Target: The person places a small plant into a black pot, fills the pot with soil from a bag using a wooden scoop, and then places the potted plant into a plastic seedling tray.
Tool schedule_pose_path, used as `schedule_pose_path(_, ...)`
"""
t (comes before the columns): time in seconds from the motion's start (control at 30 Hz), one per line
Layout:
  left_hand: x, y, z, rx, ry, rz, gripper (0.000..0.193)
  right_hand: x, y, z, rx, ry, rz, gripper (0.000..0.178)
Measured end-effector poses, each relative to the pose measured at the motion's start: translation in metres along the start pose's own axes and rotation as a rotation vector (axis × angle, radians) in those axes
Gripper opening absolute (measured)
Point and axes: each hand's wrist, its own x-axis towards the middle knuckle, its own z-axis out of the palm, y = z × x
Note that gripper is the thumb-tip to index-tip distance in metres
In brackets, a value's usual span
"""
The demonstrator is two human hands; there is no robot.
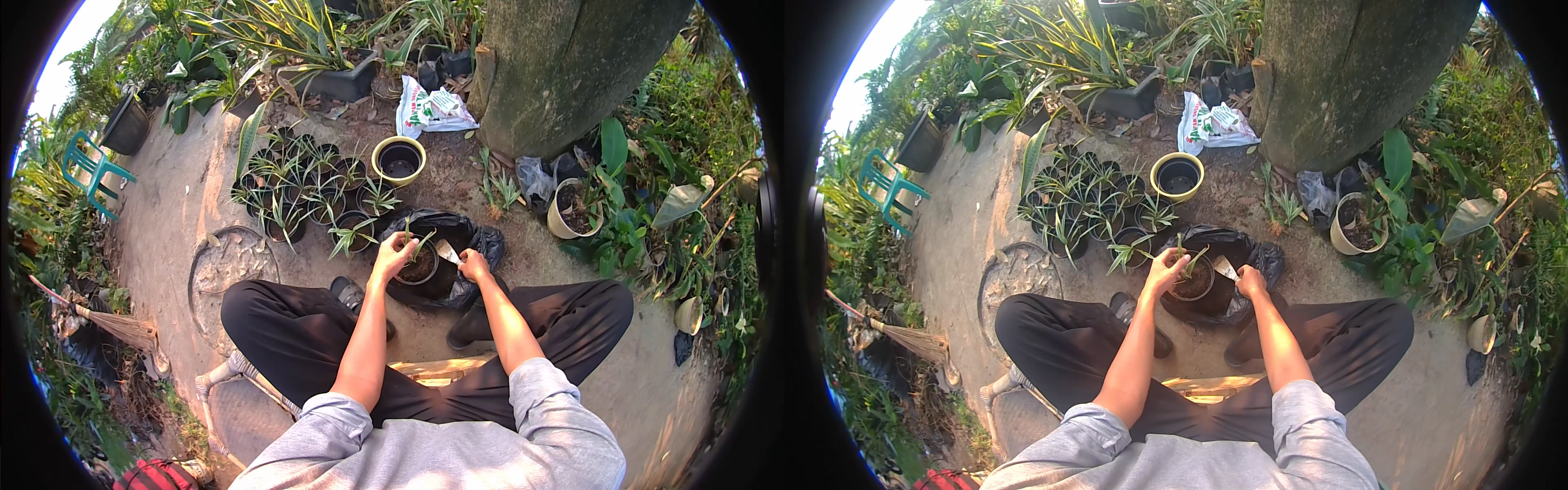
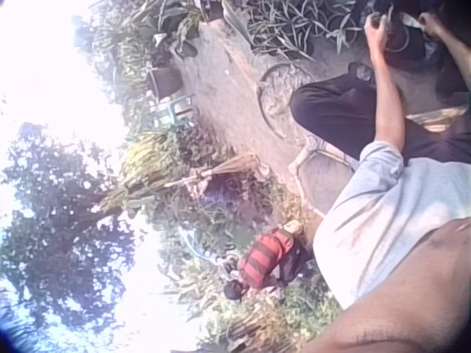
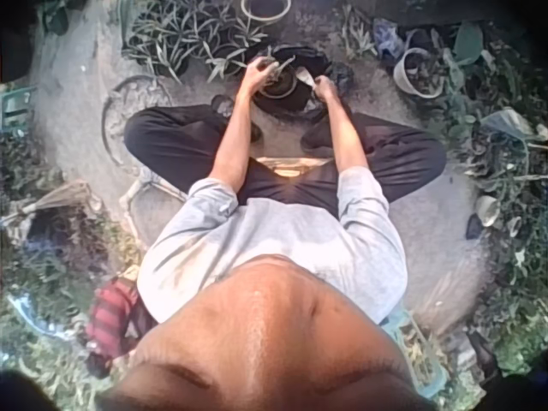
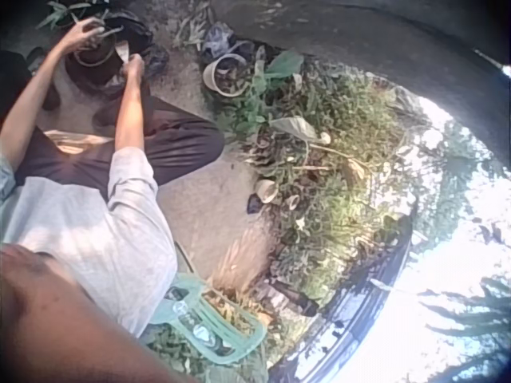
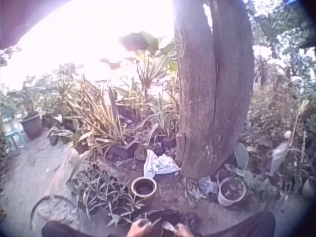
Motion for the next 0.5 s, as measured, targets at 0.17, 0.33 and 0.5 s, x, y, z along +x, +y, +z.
schedule_pose_path(0.17, 0.003, 0.003, -0.018, -0.155, 0.233, -0.018, 0.047, 0.005, 0.013, 0.014, 0.07, -0.058, -0.011, 0.043)
schedule_pose_path(0.33, 0.011, -0.025, -0.029, -0.071, 0.472, -0.1, 0.043, 0.007, 0.011, 0.019, 0.104, 0.0, -0.116, 0.049)
schedule_pose_path(0.5, 0.008, -0.098, -0.057, 0.223, 0.713, -0.113, 0.037, -0.021, -0.06, 0.011, 0.434, -0.37, -0.084, 0.076)
